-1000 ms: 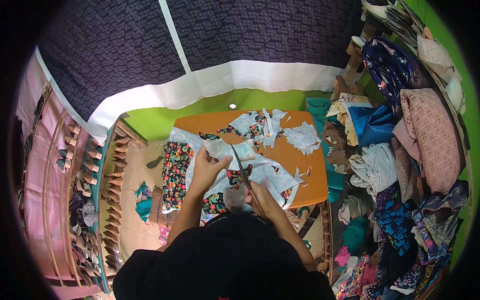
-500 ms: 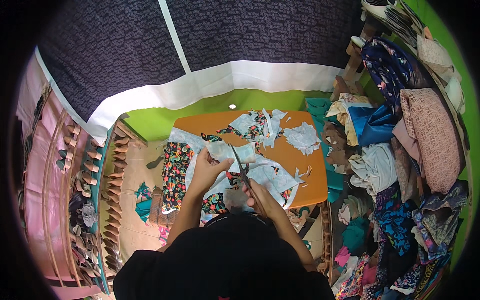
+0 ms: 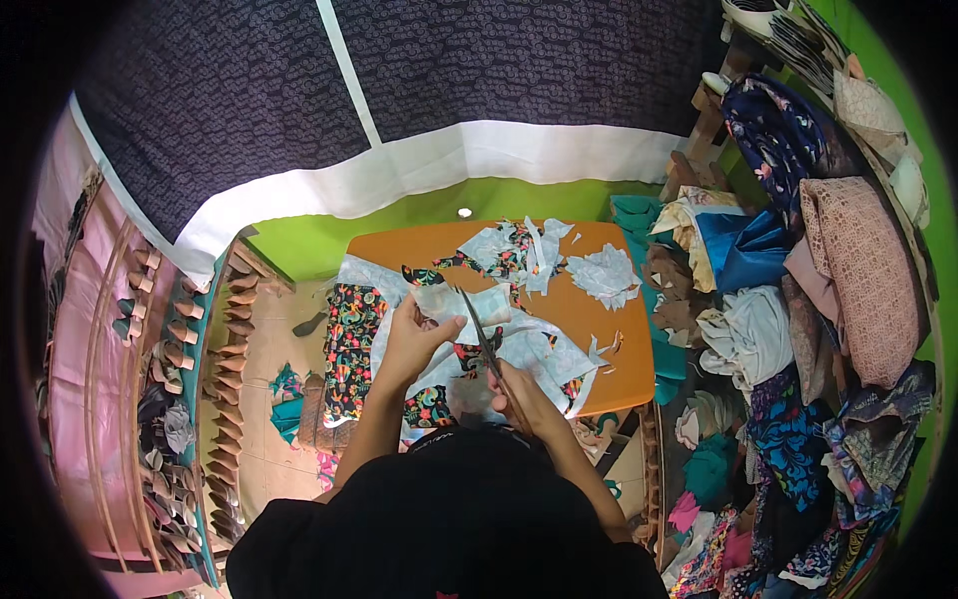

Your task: Cutting pieces of floral and solid-colored fabric using large scissors on a wooden table.

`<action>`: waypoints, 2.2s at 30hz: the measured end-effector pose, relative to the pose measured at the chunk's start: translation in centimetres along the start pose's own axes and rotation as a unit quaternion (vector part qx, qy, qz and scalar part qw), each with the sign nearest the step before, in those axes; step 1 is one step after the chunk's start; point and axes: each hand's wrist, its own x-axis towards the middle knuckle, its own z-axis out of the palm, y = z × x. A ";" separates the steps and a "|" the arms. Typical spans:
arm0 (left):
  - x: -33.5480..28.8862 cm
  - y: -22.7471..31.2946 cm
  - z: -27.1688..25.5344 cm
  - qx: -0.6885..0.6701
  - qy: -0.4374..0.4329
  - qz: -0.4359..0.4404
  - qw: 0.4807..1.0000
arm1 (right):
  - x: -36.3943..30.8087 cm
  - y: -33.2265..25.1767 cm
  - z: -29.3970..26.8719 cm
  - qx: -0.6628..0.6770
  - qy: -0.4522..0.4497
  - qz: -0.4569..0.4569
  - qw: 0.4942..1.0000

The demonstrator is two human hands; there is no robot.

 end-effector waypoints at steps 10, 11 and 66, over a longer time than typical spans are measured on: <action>0.1 0.4 -0.1 0.009 0.003 -0.003 1.000 | -0.2 0.3 -0.5 0.061 -0.012 0.118 0.991; 0.1 0.5 -0.1 0.009 0.003 -0.003 1.000 | -0.2 0.3 -0.5 0.061 -0.012 0.119 0.991; 0.2 -0.4 0.1 -0.019 -0.019 -0.047 0.999 | 0.1 2.0 -0.2 -0.064 0.037 -0.019 0.997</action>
